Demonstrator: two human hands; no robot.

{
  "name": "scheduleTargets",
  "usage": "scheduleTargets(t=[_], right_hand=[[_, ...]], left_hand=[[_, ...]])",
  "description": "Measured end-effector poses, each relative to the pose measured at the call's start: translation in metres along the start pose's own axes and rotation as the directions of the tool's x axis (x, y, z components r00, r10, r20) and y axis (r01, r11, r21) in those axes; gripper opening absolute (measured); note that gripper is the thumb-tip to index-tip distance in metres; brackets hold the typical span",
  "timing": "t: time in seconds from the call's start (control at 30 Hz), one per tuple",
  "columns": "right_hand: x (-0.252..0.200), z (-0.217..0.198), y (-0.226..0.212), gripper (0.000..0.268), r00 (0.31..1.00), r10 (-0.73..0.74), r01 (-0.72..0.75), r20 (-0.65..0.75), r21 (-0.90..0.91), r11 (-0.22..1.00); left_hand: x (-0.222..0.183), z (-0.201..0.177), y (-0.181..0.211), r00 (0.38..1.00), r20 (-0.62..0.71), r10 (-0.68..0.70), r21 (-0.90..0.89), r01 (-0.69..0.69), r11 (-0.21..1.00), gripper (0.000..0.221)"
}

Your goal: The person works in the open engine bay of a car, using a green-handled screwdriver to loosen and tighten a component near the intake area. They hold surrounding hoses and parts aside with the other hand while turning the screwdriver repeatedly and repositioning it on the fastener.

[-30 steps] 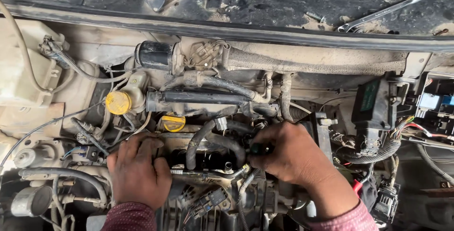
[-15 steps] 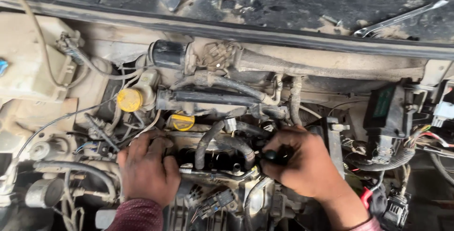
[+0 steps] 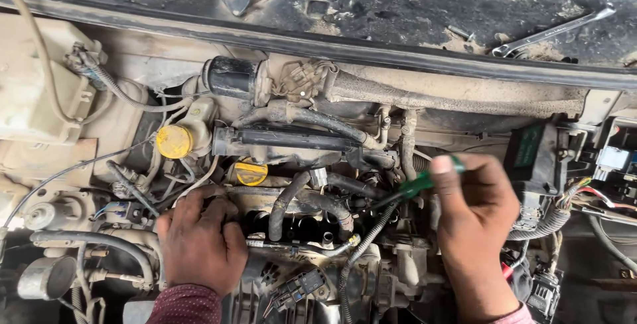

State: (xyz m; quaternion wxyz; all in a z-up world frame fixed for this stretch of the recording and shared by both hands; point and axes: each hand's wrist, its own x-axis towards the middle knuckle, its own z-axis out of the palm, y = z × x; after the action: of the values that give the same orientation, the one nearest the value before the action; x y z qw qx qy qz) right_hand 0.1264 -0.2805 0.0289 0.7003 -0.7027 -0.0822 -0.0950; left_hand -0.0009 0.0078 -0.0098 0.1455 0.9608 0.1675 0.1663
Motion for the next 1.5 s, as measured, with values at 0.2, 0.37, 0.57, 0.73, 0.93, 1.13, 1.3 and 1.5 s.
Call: scheduleTargets(t=[0.2,0.37,0.57,0.73,0.93,1.13,1.3,1.5], right_hand=[[-0.016,-0.012,0.018,0.016,0.957,-0.233,0.234,-0.173,-0.015,0.972],[-0.016,-0.006,0.011,0.019,0.943,-0.325,0.311,-0.074,-0.152,0.938],[-0.015,0.009,-0.007,0.023,0.922,-0.380,0.365,0.071,-0.487,0.794],[-0.016,0.018,-0.016,0.026,0.894,-0.398,0.437,0.208,-0.605,0.665],[-0.011,0.025,-0.031,0.029,0.924,-0.270,0.381,0.270,-0.593,0.709],[-0.016,0.012,-0.010,0.025,0.907,-0.361,0.418,0.215,-0.560,0.716],[-0.018,0.010,-0.018,0.023,0.975,-0.222,0.195,0.011,-0.517,0.833],[-0.027,0.012,-0.057,0.019,0.984,-0.177,0.153,-0.027,-0.385,0.910]], left_hand=[[-0.001,0.003,-0.004,1.000,0.002,0.026,0.023,-0.026,0.999,0.020],[-0.002,0.003,-0.003,1.000,0.003,0.019,0.010,-0.019,1.000,0.019],[-0.002,0.002,-0.001,1.000,0.003,0.013,0.000,-0.013,1.000,0.019],[-0.003,0.003,-0.003,1.000,0.013,0.014,0.009,-0.014,1.000,0.019],[-0.002,0.004,-0.003,1.000,0.023,0.001,0.014,-0.001,1.000,0.019],[-0.002,0.005,-0.003,1.000,0.005,0.019,0.019,-0.019,1.000,0.020],[-0.003,0.002,-0.002,1.000,-0.001,0.020,0.014,-0.020,1.000,0.019],[-0.003,0.005,-0.006,0.999,0.019,0.038,0.031,-0.039,0.999,0.022]])
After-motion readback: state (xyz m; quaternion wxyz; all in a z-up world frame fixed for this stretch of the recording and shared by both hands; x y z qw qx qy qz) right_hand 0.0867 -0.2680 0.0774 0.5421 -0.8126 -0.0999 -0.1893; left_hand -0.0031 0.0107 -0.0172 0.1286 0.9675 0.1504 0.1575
